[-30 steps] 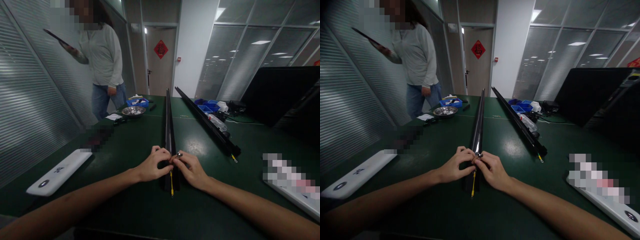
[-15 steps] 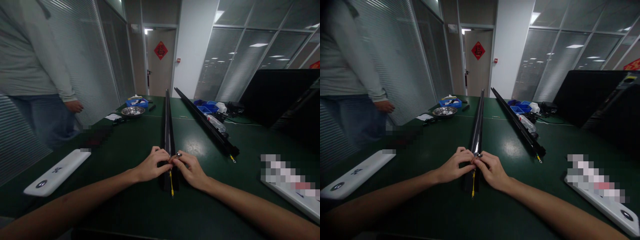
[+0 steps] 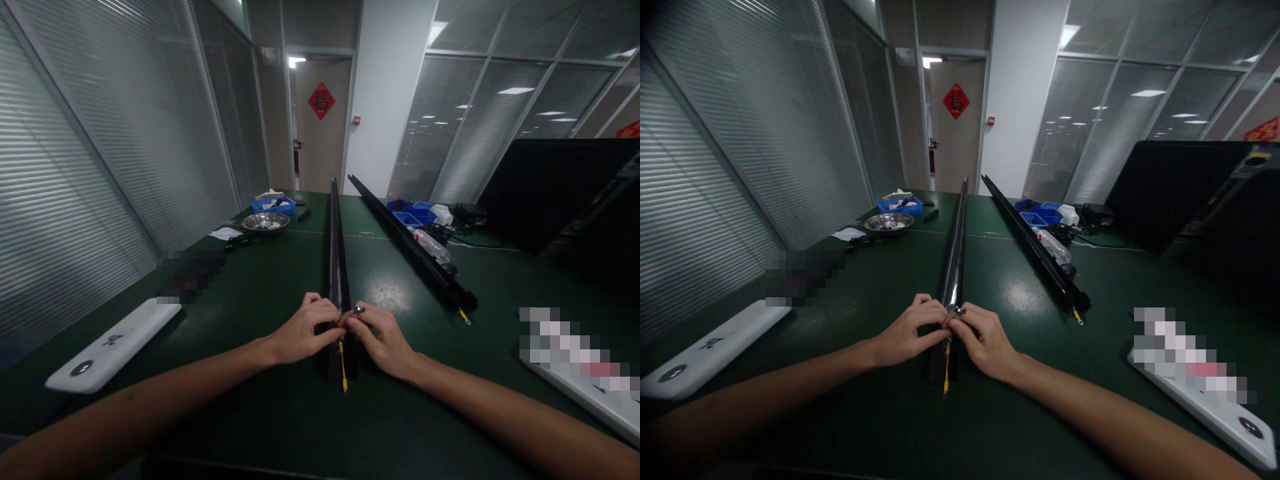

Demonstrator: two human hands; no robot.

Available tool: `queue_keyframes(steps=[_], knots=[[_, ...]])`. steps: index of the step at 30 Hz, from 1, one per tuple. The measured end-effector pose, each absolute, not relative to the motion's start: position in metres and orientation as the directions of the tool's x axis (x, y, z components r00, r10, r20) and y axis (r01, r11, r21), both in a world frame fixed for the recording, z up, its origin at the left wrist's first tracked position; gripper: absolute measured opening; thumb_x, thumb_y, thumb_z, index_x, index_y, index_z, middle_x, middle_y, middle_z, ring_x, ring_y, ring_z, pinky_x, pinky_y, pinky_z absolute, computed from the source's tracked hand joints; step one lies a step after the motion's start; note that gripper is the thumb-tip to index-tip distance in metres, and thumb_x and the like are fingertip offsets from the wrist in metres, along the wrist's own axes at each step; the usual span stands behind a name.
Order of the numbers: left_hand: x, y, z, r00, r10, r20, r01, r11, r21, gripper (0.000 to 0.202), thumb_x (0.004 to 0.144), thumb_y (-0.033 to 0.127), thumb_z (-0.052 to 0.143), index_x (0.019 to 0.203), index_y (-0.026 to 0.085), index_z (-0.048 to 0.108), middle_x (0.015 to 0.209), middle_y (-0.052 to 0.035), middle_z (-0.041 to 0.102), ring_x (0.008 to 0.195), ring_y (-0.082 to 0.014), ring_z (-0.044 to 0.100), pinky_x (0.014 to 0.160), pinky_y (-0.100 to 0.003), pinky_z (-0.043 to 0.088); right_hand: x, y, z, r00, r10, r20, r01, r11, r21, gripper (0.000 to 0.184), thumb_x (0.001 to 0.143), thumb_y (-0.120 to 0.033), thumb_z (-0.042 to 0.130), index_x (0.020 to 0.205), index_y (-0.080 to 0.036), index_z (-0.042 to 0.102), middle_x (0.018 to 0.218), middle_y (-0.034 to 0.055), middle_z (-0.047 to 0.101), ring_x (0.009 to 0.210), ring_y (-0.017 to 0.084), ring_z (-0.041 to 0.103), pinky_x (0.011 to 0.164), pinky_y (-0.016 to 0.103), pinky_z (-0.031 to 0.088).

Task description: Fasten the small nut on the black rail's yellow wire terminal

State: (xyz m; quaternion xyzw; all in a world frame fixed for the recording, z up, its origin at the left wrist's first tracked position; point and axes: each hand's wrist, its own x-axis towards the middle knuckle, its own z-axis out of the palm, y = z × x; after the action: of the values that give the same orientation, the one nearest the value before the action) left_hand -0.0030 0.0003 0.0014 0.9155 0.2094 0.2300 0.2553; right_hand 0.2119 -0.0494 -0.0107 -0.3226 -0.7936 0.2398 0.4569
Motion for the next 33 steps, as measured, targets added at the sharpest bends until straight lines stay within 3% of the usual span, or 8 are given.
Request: queue_keyframes(steps=[33], knots=[[-0.0023,0.0001,0.0019,0.81,0.496,0.313,0.266,-0.786,0.558,0.019,0.103,0.033,0.057,0.094,0.019,0.066,0.094,-0.0004,0.069,0.099,-0.0182,0.061,0.102,-0.037,0.029,0.2129,-0.0479,-0.0114,-0.381,0.731,0.566,0.291,0.676,-0.677,0.029,0.109,-0.03,0.045,0.096,-0.02,0.07,0.091,0.006,0.069,0.086,0.02,0.066,0.08,0.033,0.051]])
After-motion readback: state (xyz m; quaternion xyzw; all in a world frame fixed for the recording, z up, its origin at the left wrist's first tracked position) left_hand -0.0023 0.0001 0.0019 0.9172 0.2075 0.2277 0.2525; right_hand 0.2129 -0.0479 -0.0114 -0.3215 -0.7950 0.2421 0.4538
